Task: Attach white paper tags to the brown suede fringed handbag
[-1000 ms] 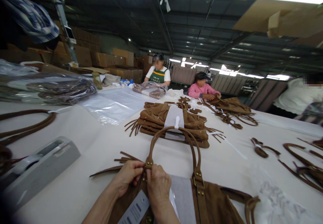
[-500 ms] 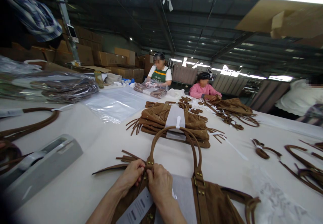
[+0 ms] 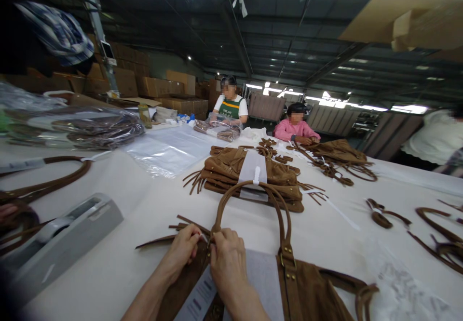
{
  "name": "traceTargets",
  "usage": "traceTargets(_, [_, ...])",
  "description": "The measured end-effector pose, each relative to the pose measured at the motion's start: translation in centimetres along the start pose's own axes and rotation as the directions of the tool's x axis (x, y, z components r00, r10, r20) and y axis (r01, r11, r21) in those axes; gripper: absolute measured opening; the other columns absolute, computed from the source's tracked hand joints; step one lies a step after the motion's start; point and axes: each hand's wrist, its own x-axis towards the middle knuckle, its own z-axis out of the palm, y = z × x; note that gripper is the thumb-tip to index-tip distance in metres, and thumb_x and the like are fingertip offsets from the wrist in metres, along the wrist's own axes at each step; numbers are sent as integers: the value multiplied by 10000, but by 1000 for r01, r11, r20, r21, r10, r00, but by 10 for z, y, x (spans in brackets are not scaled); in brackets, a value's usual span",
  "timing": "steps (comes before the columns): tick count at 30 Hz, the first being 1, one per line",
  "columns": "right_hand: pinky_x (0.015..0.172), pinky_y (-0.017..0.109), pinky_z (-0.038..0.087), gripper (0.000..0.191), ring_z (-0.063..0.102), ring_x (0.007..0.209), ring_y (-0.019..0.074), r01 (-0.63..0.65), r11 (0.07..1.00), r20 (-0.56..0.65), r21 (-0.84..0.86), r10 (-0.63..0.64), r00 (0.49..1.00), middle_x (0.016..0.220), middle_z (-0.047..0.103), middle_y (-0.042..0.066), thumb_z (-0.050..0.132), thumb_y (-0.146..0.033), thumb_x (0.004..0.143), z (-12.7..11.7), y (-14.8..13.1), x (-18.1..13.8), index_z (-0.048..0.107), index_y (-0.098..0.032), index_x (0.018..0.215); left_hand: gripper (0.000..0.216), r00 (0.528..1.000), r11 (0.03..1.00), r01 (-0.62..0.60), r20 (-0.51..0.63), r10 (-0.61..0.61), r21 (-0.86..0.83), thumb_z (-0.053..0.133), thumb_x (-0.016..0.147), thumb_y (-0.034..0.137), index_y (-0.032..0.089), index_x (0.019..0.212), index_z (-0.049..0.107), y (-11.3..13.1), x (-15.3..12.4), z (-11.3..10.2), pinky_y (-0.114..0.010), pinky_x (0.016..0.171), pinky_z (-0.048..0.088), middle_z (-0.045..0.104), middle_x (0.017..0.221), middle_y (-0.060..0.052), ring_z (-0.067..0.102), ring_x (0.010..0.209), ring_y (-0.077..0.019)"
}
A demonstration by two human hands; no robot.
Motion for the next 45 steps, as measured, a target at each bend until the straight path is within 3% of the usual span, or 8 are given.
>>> traceTargets(5, [762,234,384,253,499,882,154,37,995,47,96,-42,998,891,562,48,386,-123,816,10,0,17,619,-215,860,108,999,995,-33,25,35,-92,328,748,197,189,696,423,2,-1,-6,-162,319,221,365,344,88,303,301,-80])
traceTargets(11, [752,207,386,181,510,861,130,18,971,104,237,-44,994,867,560,23,462,-145,780,26,7,25,620,-215,835,102,999,985,-42,27,47,-168,359,708,268,188,704,422,1,-1,-11,-159,326,217,369,362,91,300,311,-69])
traceTargets(19, [707,203,393,183,548,788,126,-90,963,60,253,77,995,801,586,17,459,-143,779,30,9,29,630,-207,758,126,999,981,-39,27,45,-192,352,699,279,181,713,429,-6,3,-8,-152,324,217,386,357,85,302,307,-60])
traceTargets(22, [695,199,399,192,555,778,123,-135,959,62,251,123,990,799,597,17,453,-141,779,31,11,30,633,-206,759,151,996,976,-58,54,70,-211,441,640,289,176,740,451,-11,7,-5,-154,311,252,479,464,59,354,325,-60])
traceTargets(26, [675,202,400,186,561,771,126,-164,960,63,226,154,986,811,605,19,459,-136,779,31,11,29,631,-204,773,346,998,975,-25,56,38,-222,547,536,294,154,850,500,-11,9,-3,-169,293,279,567,673,9,410,352,-60])
traceTargets(32, [674,206,394,196,552,773,129,-130,976,73,172,119,990,813,594,31,444,-160,806,34,11,26,635,-196,791,267,996,990,-77,26,80,-115,507,629,362,142,766,569,-4,5,0,-160,314,251,402,365,76,341,314,-67])
traceTargets(45, [684,226,387,179,533,765,145,-102,975,59,199,92,994,791,578,36,421,-148,809,35,12,25,587,-171,750,208,996,996,-83,-39,82,-31,436,671,342,161,691,537,-11,7,3,-176,317,246,389,339,72,324,296,-78])
